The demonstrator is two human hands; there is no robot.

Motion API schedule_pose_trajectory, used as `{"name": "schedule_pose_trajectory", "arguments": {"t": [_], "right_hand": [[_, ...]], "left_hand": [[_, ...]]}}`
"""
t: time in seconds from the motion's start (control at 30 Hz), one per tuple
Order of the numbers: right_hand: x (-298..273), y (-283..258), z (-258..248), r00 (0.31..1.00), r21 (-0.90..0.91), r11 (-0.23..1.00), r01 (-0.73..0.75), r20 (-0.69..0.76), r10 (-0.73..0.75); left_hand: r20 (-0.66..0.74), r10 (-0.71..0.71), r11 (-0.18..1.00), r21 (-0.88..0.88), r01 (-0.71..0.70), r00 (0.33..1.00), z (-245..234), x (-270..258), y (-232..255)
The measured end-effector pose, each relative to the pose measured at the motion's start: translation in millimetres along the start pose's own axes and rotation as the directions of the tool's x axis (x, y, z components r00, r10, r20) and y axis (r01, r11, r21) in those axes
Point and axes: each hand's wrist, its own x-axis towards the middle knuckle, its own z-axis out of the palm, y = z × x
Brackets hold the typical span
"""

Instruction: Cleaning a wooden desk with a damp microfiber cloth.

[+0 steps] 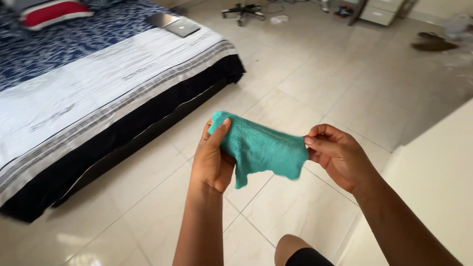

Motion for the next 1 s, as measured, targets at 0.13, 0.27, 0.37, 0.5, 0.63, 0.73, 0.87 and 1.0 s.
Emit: {"name": "schedule_pose_trajectory", "arguments": {"t": [0.13, 0.27, 0.37, 0.5, 0.63, 0.73, 0.87, 1.0], "right_hand": [[28.2, 0.3, -39.0, 0.99, 0.014, 1.0, -0.001, -0.143, 0.003], [70.2, 1.9, -89.4, 0.974, 0.042, 0.998, -0.053, -0.217, 0.061], [107.7, -9.2, -122.9, 0.969, 0.021, 0.994, -0.106, -0.223, 0.108], [167.9, -39.7, -156.7, 0.957, -0.017, 0.985, -0.171, -0.241, 0.162], [224.7, -60.2, -187.5, 0.974, 0.098, 0.978, -0.186, -0.115, 0.197], [259.2, -62.6, -225.5, 0.985, 0.15, 0.974, -0.169, 0.004, 0.17], [313.2, -83.0, -251.0, 0.975, 0.065, 0.979, -0.193, -0.098, 0.199], [379.3, -95.0, -281.0, 0.952, 0.152, 0.965, -0.215, -0.186, 0.242]], "left_hand": [[0.004, -0.118, 0.988, 0.101, 0.117, 0.993, 28.8, 54.1, -19.5], [-0.008, -0.208, 0.951, 0.233, 0.204, 0.978, 63.9, 115.8, -53.0], [-0.019, -0.202, 0.926, 0.323, 0.197, 0.979, 92.1, 170.2, -98.6], [-0.06, -0.126, 0.652, 0.747, 0.129, 0.99, 156.9, 230.2, -144.4], [-0.024, -0.194, 0.564, 0.815, 0.131, 0.981, 205.2, 283.7, -185.2], [0.07, -0.46, 0.656, 0.699, 0.285, 0.885, 223.9, 318.5, -202.0], [0.174, -0.396, 0.772, 0.594, 0.225, 0.901, 220.0, 390.7, -205.3], [0.12, -0.125, 0.743, 0.669, 0.012, 0.985, 205.2, 470.5, -208.0]]}}
